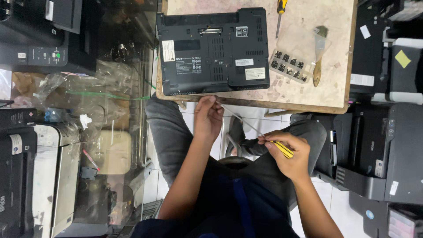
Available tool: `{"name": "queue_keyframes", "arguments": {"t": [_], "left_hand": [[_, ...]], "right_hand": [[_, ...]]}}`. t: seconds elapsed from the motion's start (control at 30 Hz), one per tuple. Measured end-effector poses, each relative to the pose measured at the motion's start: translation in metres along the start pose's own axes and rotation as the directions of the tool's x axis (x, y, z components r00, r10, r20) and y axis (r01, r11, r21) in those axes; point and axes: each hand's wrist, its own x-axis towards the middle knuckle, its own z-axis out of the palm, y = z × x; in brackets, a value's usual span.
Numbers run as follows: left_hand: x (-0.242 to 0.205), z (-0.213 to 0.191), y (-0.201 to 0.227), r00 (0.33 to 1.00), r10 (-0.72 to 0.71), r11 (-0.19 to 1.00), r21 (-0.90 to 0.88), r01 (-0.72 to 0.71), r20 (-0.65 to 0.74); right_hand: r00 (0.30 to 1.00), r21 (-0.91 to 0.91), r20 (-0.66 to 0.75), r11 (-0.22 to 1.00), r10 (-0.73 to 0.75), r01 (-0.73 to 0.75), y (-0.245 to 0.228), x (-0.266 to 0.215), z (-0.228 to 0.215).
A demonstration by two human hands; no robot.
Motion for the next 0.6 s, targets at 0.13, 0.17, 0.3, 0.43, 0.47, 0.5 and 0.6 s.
{"name": "queue_keyframes", "arguments": {"t": [0.13, 0.17, 0.3, 0.43, 0.47, 0.5, 0.6], "left_hand": [[-0.009, -0.009, 0.005, 0.999, -0.031, 0.999, -0.034, 0.031, 0.01], [-0.011, -0.011, 0.004, 0.999, -0.038, 0.998, -0.045, 0.039, 0.026], [-0.012, -0.013, 0.004, 0.998, -0.048, 0.997, -0.055, 0.051, 0.044], [-0.008, -0.015, 0.007, 0.996, -0.07, 0.996, -0.058, 0.073, 0.052], [-0.01, -0.013, 0.01, 0.997, -0.063, 0.997, -0.051, 0.066, 0.048], [-0.011, -0.012, 0.012, 0.997, -0.057, 0.997, -0.045, 0.059, 0.044], [-0.016, -0.004, 0.017, 0.999, -0.035, 0.999, -0.016, 0.036, 0.037]], "right_hand": [[1.0, 0.015, 0.017, 1.0, -0.027, 0.026, 0.005, -0.003, 0.007], [0.999, 0.01, 0.017, 1.0, -0.03, 0.029, 0.006, -0.004, 0.008], [0.999, 0.042, 0.031, 0.998, -0.038, 0.036, 0.01, 0.0, 0.007], [0.998, 0.028, 0.037, 0.998, -0.056, 0.055, 0.011, 0.006, 0.006], [0.997, 0.018, 0.052, 0.999, -0.052, 0.051, 0.008, 0.008, 0.005], [0.997, 0.007, 0.066, 0.999, -0.048, 0.048, 0.006, 0.011, 0.004], [0.998, -0.076, 0.062, 0.996, -0.031, 0.036, 0.002, 0.015, 0.001]]}}
